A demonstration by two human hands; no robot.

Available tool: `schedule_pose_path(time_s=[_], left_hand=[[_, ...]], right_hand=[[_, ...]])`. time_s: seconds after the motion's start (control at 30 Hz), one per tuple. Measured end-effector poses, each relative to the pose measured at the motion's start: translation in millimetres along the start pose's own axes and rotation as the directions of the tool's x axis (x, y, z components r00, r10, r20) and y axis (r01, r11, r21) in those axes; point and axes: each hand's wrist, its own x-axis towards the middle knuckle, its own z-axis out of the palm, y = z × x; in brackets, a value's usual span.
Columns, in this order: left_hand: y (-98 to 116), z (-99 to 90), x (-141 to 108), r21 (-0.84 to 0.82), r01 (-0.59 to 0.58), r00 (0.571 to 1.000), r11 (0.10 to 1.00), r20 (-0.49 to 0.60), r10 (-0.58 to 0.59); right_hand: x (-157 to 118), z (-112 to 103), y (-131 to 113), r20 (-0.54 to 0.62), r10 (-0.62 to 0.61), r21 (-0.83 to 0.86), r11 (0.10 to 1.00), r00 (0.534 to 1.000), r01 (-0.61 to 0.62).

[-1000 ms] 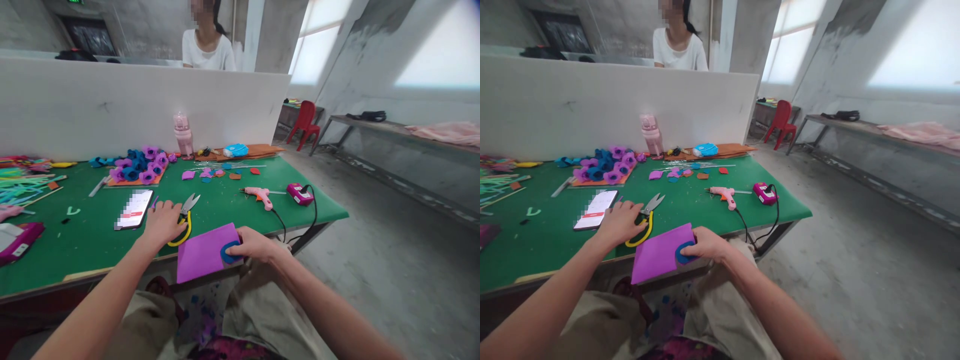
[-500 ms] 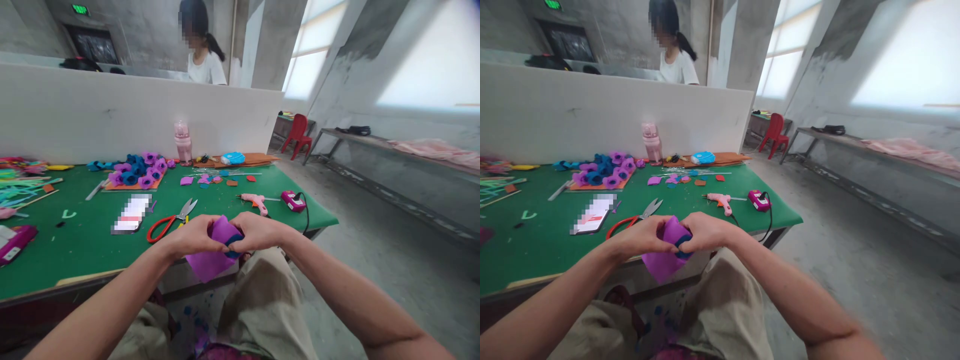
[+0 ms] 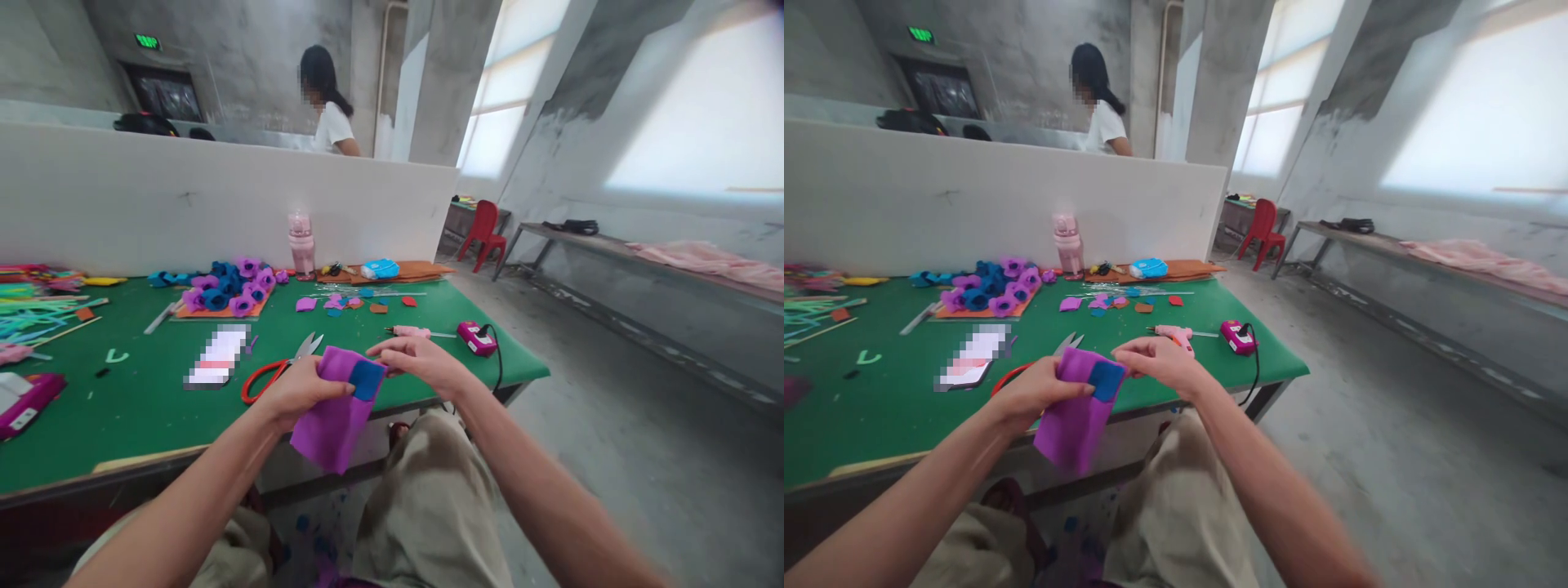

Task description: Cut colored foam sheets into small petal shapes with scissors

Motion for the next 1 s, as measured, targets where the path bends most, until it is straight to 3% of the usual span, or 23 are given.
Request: schedule_pose_path(time_s=[0.1,0.2,0.37,0.53,0.7,1.0], left_hand=[[-6,-2.8,2,-0.083,0.030,0.999,0.996,-0.017,-0.031],[-10,-2.4,4,-0.090,0.040,0.999,0.995,-0.007,-0.041],[-13,-2.3,7,-0.047,0.058,0.998,0.997,0.013,-0.057],[-14,-2.8,9,0.065,0.054,0.999,0.996,-0.002,-0.054],[-21,-0.8,11,0.164,0.049,0.999,0.985,-0.006,-0.048],[-27,0.0,12,0.225,0.063,0.998,0.972,-0.011,-0.062]], right_hand=[[0,23,27,-0.102,0.077,0.376,0.926,0.992,-0.033],[0,48,45,-0.108,0.069,0.498,0.867,0.992,-0.006],[1,66,50,-0.198,0.104,0.513,0.858,0.975,0.013],[1,70,58,-0.165,0.189,0.603,0.796,0.968,-0.052],[-3,77,66,-0.181,0.231,0.607,0.791,0.956,-0.076],[-7,77,70,-0.269,0.189,0.507,0.861,0.944,-0.028]])
